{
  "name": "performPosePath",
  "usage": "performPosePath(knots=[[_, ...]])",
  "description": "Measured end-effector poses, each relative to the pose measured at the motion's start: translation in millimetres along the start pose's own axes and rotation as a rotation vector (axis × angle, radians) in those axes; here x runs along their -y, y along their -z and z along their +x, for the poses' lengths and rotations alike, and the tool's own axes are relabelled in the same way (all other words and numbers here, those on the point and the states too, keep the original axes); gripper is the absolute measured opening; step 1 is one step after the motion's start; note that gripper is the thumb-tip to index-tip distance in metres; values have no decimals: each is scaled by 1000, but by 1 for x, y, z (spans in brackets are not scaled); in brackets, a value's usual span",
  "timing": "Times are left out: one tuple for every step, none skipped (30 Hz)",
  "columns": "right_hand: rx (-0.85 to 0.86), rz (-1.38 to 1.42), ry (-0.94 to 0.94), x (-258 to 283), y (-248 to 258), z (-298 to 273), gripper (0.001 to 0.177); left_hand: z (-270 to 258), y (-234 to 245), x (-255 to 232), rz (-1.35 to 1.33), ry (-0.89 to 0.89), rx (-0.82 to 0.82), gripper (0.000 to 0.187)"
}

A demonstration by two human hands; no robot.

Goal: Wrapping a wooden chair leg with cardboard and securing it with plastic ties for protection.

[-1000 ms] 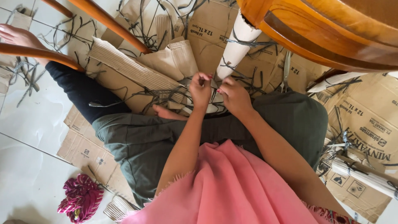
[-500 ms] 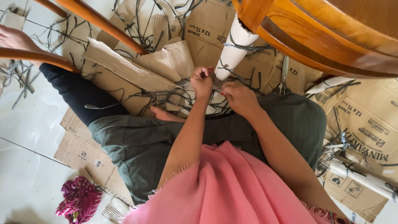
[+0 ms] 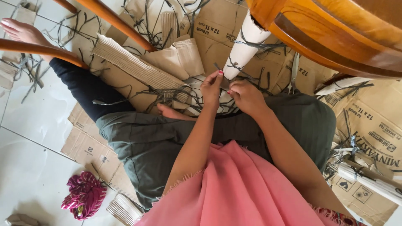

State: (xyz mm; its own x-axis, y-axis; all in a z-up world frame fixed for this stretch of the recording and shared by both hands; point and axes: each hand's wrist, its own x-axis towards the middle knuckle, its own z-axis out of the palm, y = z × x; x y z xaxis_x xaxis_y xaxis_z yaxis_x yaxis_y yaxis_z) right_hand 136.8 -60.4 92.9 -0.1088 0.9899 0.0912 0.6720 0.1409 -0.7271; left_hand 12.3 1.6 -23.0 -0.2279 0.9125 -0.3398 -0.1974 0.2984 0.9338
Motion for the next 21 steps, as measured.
performPosePath(knots=[[-3, -2, 4, 0, 0, 1, 30, 0, -1, 0, -2, -5, 1, 29], [-2, 13, 15, 0, 1, 1, 29, 1, -3, 0, -32, -30, -10, 24], [-1, 28, 24, 0, 1, 2, 29, 1, -5, 1, -61, -55, -20, 20], [-5, 26, 27, -1, 1, 2, 29, -2, -4, 1, -63, -59, -18, 20], [1, 74, 16, -1, 1, 1, 29, -5, -3, 3, -146, -94, 18, 14], [8, 121, 4, -3, 1, 1, 29, -8, -2, 4, -230, -129, 55, 9], [8, 120, 4, -6, 0, 1, 29, -9, 0, 3, -231, -128, 55, 9], [12, 138, 6, -9, -1, 1, 28, -10, 2, 2, -247, -180, 113, 8], [16, 157, 8, -12, -2, 0, 27, -11, 4, 1, -261, -232, 171, 9], [17, 157, 7, -9, 1, 1, 27, -8, 10, -7, -261, -230, 170, 9], [9, 237, 45, -5, 5, 2, 26, -5, 16, -15, -87, -333, 219, 8], [1, 318, 82, -1, 9, 4, 25, -1, 21, -23, 89, -435, 268, 7], [1, 319, 85, 0, 9, 5, 25, 4, 23, -28, 90, -437, 267, 7], [-18, 361, 111, 0, 9, 5, 26, 9, 24, -34, 171, -518, 338, 5], [-36, 403, 134, 1, 9, 5, 26, 13, 26, -39, 254, -597, 411, 9], [-36, 405, 134, 2, 9, 8, 26, 13, 28, -45, 256, -597, 411, 9], [-45, 416, 160, 3, 9, 10, 27, 13, 30, -51, 253, -597, 449, 11], [-53, 428, 187, 4, 8, 12, 29, 14, 32, -57, 250, -598, 487, 12], [-49, 427, 185, 7, 7, 16, 29, 11, 30, -63, 248, -595, 485, 12], [-77, 458, 218, 10, 6, 19, 29, 8, 28, -68, 255, -633, 488, 12], [-103, 489, 250, 13, 5, 23, 29, 5, 26, -74, 262, -671, 490, 12]])
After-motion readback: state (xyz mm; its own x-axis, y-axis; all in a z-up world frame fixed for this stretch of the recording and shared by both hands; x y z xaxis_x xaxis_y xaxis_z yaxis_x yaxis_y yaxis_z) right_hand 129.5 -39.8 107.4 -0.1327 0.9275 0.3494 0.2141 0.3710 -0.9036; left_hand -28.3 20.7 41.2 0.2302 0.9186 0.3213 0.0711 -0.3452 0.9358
